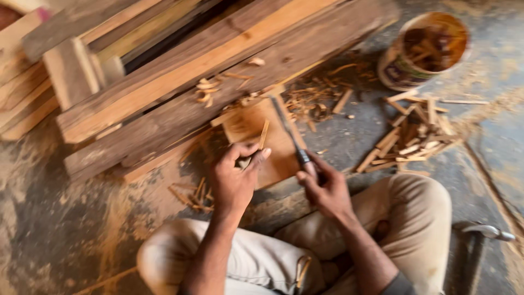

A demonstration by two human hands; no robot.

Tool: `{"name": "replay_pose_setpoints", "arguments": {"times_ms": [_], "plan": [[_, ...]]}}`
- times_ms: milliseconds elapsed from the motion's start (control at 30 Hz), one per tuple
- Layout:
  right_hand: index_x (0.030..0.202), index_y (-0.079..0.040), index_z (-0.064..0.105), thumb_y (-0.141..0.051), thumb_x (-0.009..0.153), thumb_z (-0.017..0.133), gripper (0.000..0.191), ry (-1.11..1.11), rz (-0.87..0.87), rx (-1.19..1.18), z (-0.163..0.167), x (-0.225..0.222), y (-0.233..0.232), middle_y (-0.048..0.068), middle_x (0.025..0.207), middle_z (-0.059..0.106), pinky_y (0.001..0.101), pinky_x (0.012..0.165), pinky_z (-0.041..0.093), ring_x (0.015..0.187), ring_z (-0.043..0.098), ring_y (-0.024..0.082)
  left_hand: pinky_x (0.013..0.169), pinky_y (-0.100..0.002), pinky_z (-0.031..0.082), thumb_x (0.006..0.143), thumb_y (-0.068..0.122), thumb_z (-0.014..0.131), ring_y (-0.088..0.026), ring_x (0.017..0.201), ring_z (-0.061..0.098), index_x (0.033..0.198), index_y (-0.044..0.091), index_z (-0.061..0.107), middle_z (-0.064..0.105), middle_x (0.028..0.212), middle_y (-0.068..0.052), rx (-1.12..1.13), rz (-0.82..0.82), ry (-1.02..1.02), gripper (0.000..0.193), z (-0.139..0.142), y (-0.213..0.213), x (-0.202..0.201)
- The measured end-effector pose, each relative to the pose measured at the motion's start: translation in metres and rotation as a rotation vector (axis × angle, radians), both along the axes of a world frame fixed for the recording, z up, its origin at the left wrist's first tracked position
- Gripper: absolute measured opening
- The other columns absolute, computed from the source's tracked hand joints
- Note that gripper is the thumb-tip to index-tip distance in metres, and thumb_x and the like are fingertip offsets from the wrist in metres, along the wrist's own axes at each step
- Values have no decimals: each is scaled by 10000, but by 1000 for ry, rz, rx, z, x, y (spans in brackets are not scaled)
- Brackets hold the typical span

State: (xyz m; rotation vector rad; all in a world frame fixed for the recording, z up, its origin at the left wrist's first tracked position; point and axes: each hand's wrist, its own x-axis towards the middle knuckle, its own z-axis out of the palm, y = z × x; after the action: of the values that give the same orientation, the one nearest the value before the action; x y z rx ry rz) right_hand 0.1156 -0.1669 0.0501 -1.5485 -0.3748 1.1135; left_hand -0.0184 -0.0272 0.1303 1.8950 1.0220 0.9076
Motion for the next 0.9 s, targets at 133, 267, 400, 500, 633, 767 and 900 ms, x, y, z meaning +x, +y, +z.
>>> {"name": "replay_pose_setpoints", "arguments": {"times_ms": [133,267,400,500,633,767,900], "plan": [[1502,-113,518,-242,880,734,671,-69,49,-60,11,2,0,7,667,586,274,440,475,502,545,90,665,-280,567,882,180,824,-131,813,724,988,64,752,809,986,-73,-130,133,55,174,-43,19,-14],[1507,-95,513,-263,887,730,678,-116,62,-60,9,3,-1,-10,732,617,262,467,476,540,556,79,757,-238,604,923,187,781,-107,896,747,1064,61,751,802,1083,-76,-257,175,-148,192,-63,36,-14],[1514,-76,505,-274,889,733,694,-136,73,-60,7,4,-4,-1,710,597,267,462,462,538,553,86,785,-258,609,959,204,735,-110,922,739,1084,50,748,793,1112,-76,-296,216,-177,199,-65,46,-7],[1521,-77,499,-270,882,732,707,-119,56,-81,6,4,-5,8,698,592,270,454,454,530,545,90,753,-270,595,973,223,715,-112,872,722,1134,67,753,800,1065,-74,-275,244,-107,227,-62,46,-6],[1515,-72,496,-268,886,730,699,-124,60,-82,6,4,-4,-3,699,584,270,447,451,528,539,86,739,-262,590,982,223,706,-102,861,721,1176,80,753,793,1023,-60,-260,246,-51,245,-58,45,-6],[1508,-66,508,-258,883,737,692,-143,54,-91,6,4,-4,0,691,580,269,449,451,523,537,86,690,-283,576,956,202,736,-120,811,694,1136,89,757,789,967,-71,-297,274,-121,214,-63,45,-7],[1499,-62,515,-256,879,734,686,-134,66,-94,7,5,-4,3,689,586,270,443,465,517,545,89,680,-333,572,943,195,757,-165,814,691,999,96,749,769,936,-75,-225,281,-38,114,-78,38,-9]]}}
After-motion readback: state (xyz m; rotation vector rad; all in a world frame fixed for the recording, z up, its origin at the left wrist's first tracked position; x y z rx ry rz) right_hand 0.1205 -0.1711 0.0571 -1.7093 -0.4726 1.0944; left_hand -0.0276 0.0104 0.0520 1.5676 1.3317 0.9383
